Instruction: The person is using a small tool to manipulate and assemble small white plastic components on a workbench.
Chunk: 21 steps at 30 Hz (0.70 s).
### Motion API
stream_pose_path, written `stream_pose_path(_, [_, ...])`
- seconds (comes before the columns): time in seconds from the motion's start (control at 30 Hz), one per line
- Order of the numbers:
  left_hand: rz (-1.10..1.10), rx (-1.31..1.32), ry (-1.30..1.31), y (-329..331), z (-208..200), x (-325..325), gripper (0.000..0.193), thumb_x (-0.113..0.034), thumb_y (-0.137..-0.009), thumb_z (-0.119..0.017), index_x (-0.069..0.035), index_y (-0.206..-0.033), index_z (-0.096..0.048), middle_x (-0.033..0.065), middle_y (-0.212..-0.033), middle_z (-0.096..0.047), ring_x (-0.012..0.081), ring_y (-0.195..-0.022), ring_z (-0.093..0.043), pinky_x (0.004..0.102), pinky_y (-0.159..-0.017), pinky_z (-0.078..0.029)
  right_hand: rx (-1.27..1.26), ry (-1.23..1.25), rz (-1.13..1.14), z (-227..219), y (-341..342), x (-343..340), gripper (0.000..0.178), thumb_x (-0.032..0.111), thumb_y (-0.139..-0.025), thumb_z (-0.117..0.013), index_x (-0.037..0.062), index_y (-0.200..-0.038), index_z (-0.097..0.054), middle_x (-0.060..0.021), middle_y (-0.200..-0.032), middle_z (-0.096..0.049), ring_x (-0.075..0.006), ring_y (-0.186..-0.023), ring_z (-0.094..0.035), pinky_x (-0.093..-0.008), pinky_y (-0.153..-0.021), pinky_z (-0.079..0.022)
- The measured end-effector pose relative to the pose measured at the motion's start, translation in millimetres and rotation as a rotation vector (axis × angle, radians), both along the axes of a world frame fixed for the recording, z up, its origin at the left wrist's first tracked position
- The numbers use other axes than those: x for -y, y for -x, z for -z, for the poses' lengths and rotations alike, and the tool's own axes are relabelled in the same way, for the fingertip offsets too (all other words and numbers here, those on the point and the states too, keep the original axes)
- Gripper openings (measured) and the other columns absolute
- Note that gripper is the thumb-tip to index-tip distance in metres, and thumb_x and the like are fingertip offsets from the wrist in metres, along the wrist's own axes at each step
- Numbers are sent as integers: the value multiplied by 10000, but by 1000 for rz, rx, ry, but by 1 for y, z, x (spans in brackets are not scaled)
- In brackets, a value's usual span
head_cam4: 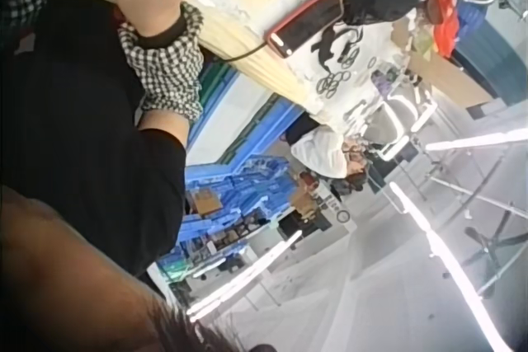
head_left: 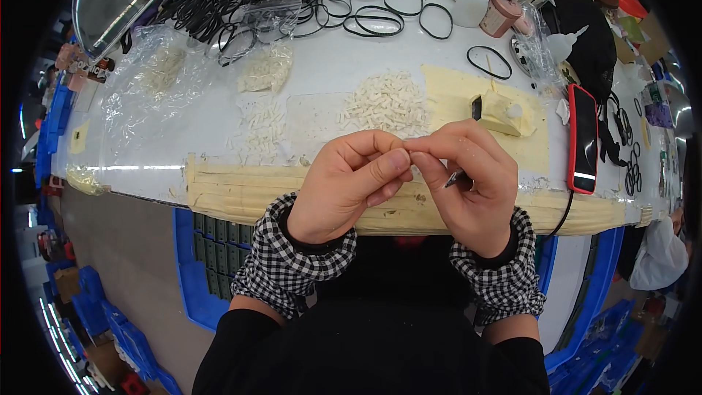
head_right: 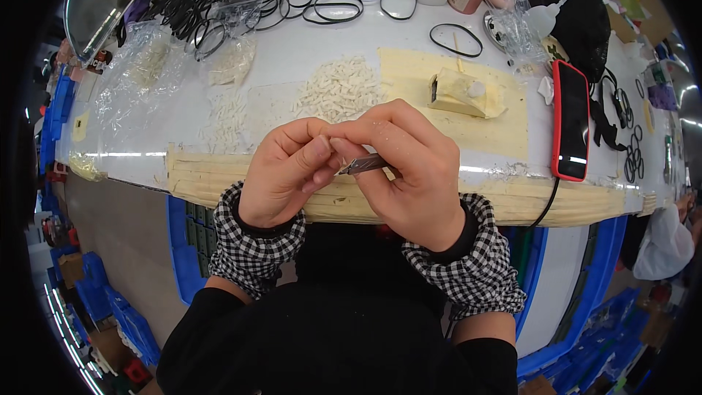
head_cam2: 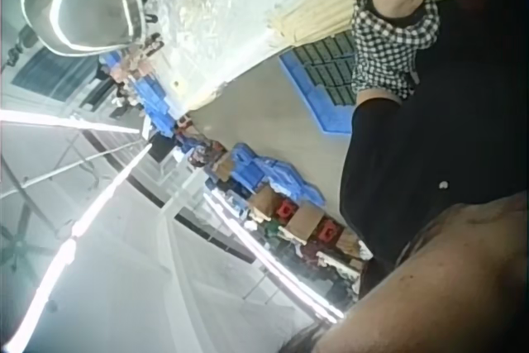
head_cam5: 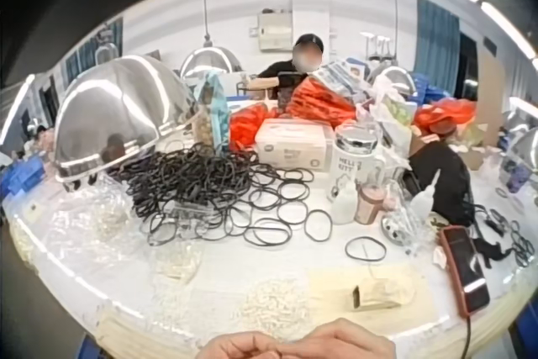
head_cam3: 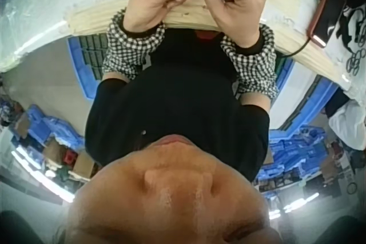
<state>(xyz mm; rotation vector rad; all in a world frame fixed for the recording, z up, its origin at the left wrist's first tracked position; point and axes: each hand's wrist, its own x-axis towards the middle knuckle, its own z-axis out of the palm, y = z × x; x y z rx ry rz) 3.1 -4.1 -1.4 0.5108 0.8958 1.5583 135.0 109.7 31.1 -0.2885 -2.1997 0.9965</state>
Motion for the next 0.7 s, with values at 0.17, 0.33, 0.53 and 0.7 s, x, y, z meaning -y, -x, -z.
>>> stream_pose_path(0.17, [-31,36,-34,1,1,-1,199,-158,-961,-513,8,-1042,-587,14,-826,-593,40,-638,-429,159,-574,-362,5,-45,8,2,-1,4,310,-37,-749,-665,51,-1046,-680,-69,-774,-562,-155,-609,-583,-244,-515,-457])
stream_pose_path(0.33, [-52,114,-8,1,-2,-1,154,-163,-941,-564,-19,-986,-596,-14,-821,-569,33,-688,-470,165,-598,-377,13,-79,34,8,-2,4,325,-2,-751,-692,57,-1069,-664,-63,-772,-556,-150,-594,-577,-256,-510,-457])
stream_pose_path(0.53, [-51,152,-27,2,0,0,108,-171,-940,-560,-64,-957,-563,-25,-848,-548,47,-727,-460,185,-647,-378,154,-210,72,3,-1,-3,254,268,-774,-735,72,-859,-598,-54,-707,-552,-193,-555,-566,-300,-471,-426])
stream_pose_path(0.7, [-7,165,-58,2,-2,-1,82,-151,-936,-556,-72,-921,-545,-17,-830,-540,63,-702,-441,193,-642,-371,205,-286,145,14,-1,-4,331,366,-789,-699,84,-747,-529,-38,-620,-499,-208,-517,-533,-312,-442,-391])
